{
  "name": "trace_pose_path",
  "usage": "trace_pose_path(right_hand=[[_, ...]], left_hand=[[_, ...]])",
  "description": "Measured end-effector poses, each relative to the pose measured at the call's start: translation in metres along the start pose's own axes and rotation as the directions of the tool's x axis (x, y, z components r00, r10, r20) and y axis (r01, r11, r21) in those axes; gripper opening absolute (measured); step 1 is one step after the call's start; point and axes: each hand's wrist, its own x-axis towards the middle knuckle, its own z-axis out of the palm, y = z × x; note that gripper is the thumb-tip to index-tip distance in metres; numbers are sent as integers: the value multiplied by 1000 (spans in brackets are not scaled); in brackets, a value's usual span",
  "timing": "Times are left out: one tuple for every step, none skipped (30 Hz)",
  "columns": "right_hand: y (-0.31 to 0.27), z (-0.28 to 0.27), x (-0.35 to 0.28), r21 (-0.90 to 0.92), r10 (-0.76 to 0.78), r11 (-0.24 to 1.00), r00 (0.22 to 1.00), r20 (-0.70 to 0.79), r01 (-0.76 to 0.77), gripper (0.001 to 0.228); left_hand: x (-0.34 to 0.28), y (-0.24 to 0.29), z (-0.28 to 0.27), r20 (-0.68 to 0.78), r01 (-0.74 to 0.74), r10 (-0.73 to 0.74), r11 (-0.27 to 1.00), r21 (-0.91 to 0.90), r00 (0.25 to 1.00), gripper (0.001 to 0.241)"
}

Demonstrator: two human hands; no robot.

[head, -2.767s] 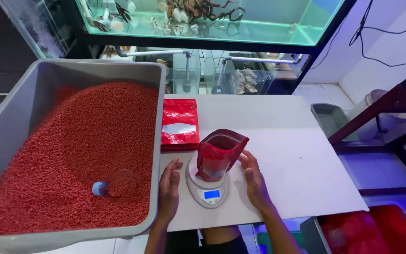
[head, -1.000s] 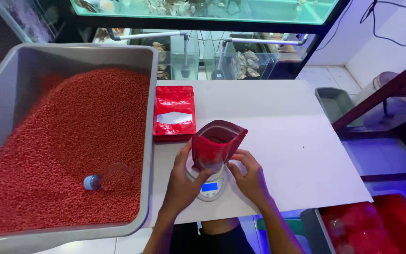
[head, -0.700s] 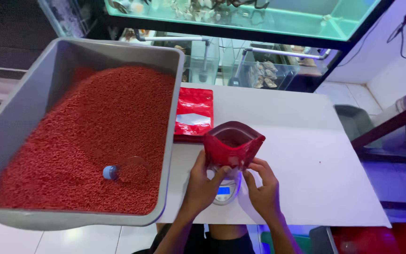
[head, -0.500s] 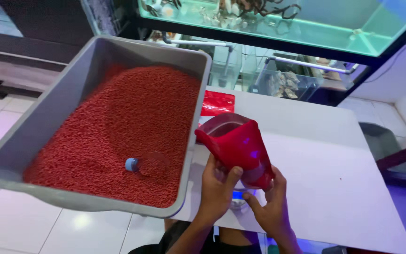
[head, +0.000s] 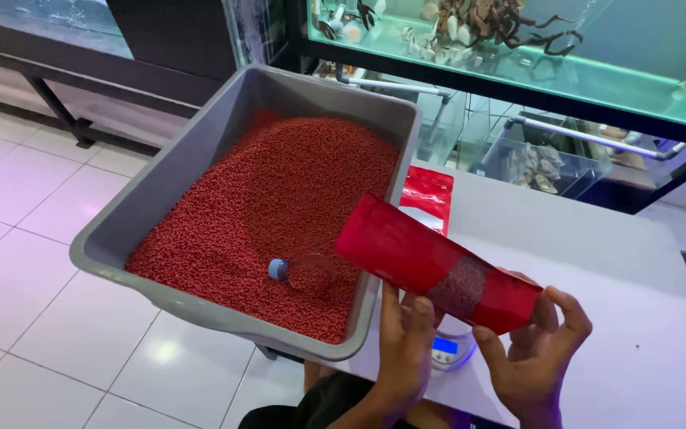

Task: The person fills red bags with fish food pellets from a large bin using a small plastic scoop, weighs each bag on a scale, and then places the filled bags into another container.

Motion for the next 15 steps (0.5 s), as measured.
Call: trace_pose_path(right_hand=[[-1, 0, 5, 2, -2, 1000, 1000, 2, 2, 98], [-3, 1, 10, 8, -42, 999, 998, 37, 41, 95], [-4, 1, 15, 17, -82, 997, 994, 71, 81, 92], [-7, 2, 18, 16, -83, 997, 994, 73, 82, 92], [-9, 3, 22, -27, -98, 995, 992, 85, 101, 91], [-12, 4, 25, -70, -113, 990, 989, 96, 120, 91], [-16, 7, 28, -71, -114, 990, 989, 98, 121, 91], [-20, 10, 32, -76, -110, 990, 988, 105, 118, 87], [-25, 13, 35, -80, -105, 990, 988, 112, 115, 84], [-25, 13, 36, -81, -106, 990, 988, 114, 116, 84], [-26, 14, 37, -99, -104, 988, 986, 129, 117, 85], [-26, 14, 38, -116, -103, 986, 984, 143, 120, 86], [-26, 15, 38, -116, -104, 986, 984, 144, 121, 86], [-26, 16, 39, -117, -106, 985, 983, 151, 124, 85], [-26, 16, 39, -117, -108, 985, 982, 157, 127, 85]], left_hand=[[-1, 2, 0, 0, -3, 3, 1000, 0, 1000, 96], [-1, 4, 0, 7, -7, 7, 1000, 18, 1000, 90], [-2, 6, 1, 14, -11, 10, 999, 37, 1000, 84], [-2, 8, 2, 13, -12, 12, 999, 35, 1000, 84], [-2, 10, 3, -8, 14, -14, 1000, 18, 1000, 85], [-2, 12, 4, -28, 40, -40, 999, 0, 999, 86], [-2, 13, 4, -28, 39, -39, 999, -1, 999, 86], [-2, 14, 4, -53, 58, -58, 998, -16, 997, 85], [-1, 14, 5, -77, 76, -78, 997, -31, 994, 85], [-1, 11, 2, -78, 75, -77, 997, -33, 994, 85], [0, 7, 0, -88, 62, -66, 997, -50, 994, 83], [1, 4, -3, -98, 49, -56, 997, -67, 994, 81], [2, 6, -2, -98, 48, -55, 996, -69, 994, 81], [2, 8, -2, -83, 44, -49, 997, -61, 995, 82], [2, 10, -2, -67, 39, -43, 998, -53, 997, 83]])
